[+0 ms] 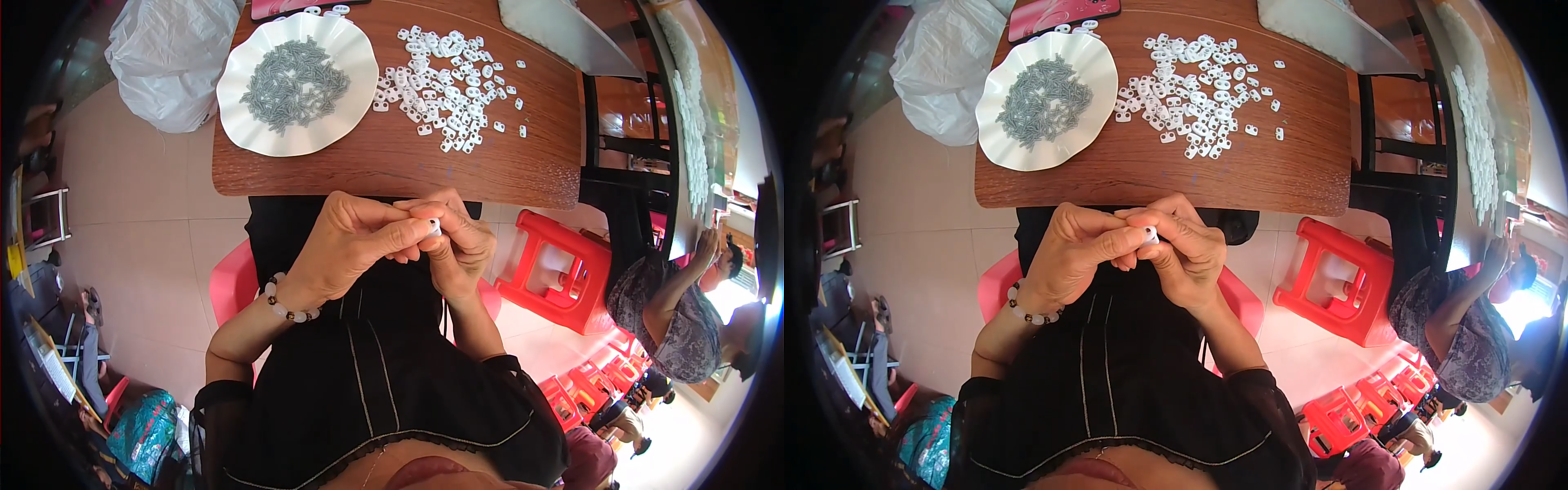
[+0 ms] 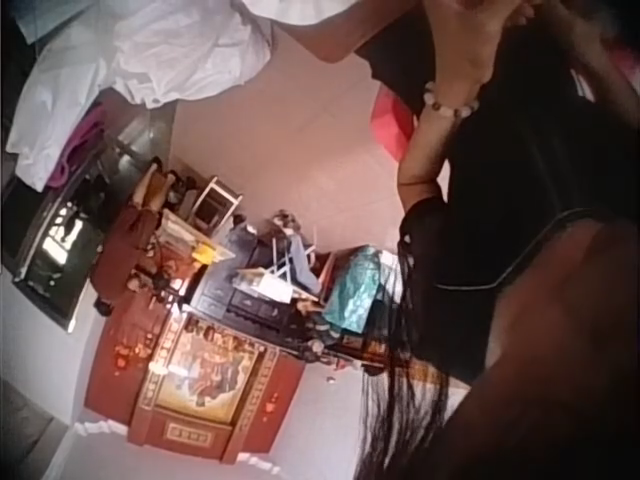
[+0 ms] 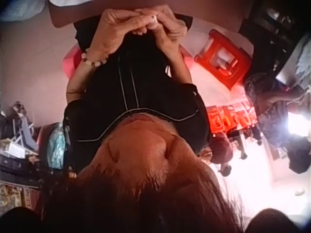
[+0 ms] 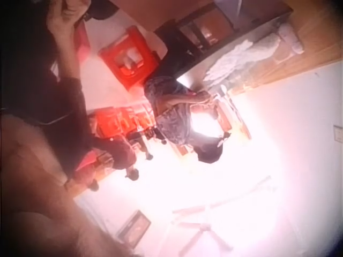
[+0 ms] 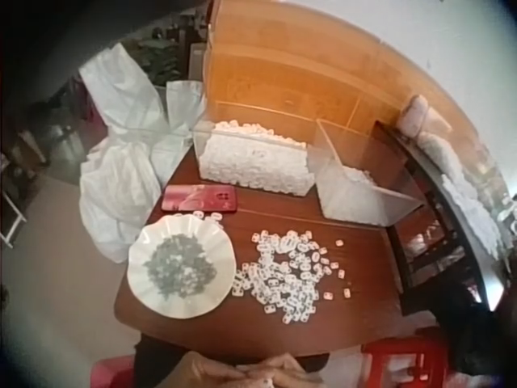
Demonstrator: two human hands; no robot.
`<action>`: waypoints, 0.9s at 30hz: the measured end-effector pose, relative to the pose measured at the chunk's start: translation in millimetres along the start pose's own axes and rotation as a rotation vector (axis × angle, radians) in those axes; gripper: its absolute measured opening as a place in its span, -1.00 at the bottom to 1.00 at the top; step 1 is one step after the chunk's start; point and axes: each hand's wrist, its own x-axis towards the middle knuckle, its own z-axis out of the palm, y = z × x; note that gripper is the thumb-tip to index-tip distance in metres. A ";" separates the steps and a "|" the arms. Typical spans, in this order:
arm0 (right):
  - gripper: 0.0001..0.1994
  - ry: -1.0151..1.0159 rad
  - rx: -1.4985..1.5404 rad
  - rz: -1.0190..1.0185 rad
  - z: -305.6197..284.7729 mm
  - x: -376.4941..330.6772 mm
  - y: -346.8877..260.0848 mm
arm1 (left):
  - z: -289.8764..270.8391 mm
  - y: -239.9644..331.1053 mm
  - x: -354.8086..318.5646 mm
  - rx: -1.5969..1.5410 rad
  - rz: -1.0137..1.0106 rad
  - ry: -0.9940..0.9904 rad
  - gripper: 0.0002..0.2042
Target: Assembling small metal pins into white plastic housings on a wooden workbench.
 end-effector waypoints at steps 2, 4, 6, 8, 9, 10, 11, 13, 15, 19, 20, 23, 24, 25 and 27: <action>-0.70 0.011 -0.036 -0.001 -0.1 -1.2 0.5 | 0.0 -0.2 0.7 0.003 -0.007 -0.006 -0.82; -0.71 0.018 -0.042 -0.013 1.2 -1.6 1.6 | 0.2 -0.7 0.7 0.005 -0.002 -0.012 -0.82; -0.71 0.027 -0.048 -0.024 0.5 -2.6 4.6 | -1.5 -3.6 1.0 0.023 0.002 -0.016 -0.81; -0.73 0.013 -0.057 -0.047 -0.7 -3.7 9.7 | -2.7 -4.9 1.3 0.041 0.005 -0.018 -0.80; -0.73 0.015 -0.057 -0.047 -0.1 -2.6 9.8 | -3.1 -5.0 1.4 0.033 -0.004 -0.010 -0.80; -0.73 0.015 -0.024 -0.032 0.8 -1.3 9.4 | -3.2 -5.1 1.6 0.026 -0.012 -0.002 -0.79; -0.74 0.018 0.006 -0.017 1.1 -0.5 9.3 | -3.0 -5.4 2.2 0.027 -0.013 -0.005 -0.79; -0.70 0.013 0.043 0.003 -0.2 -0.6 9.6 | -2.2 -5.9 3.3 0.016 -0.018 -0.003 -0.77; -0.65 0.002 0.088 0.020 -1.7 0.8 10.4 | -1.3 -3.3 3.8 0.016 -0.005 -0.016 -0.77; -0.69 -0.044 0.232 0.041 -4.8 5.2 18.2 | -6.9 -9.0 9.6 0.053 0.055 -0.037 -0.77; -0.67 -0.056 0.229 0.030 -5.1 5.8 19.8 | -7.3 -9.2 10.8 0.053 0.053 -0.039 -0.77; -0.65 -0.092 0.260 0.099 -8.6 5.3 25.5 | -8.4 -9.6 14.1 0.087 0.074 -0.007 -0.77; -0.65 -0.090 0.261 0.100 -7.5 5.5 26.1 | -8.8 -9.9 14.9 0.076 0.069 0.002 -0.76; -0.61 -0.079 0.282 0.118 -5.6 5.6 26.7 | -9.3 -10.4 15.6 0.065 0.064 0.012 -0.75; -0.55 -0.068 0.304 0.135 -4.3 6.6 27.7 | -11.6 -12.5 17.3 0.036 0.044 0.026 -0.75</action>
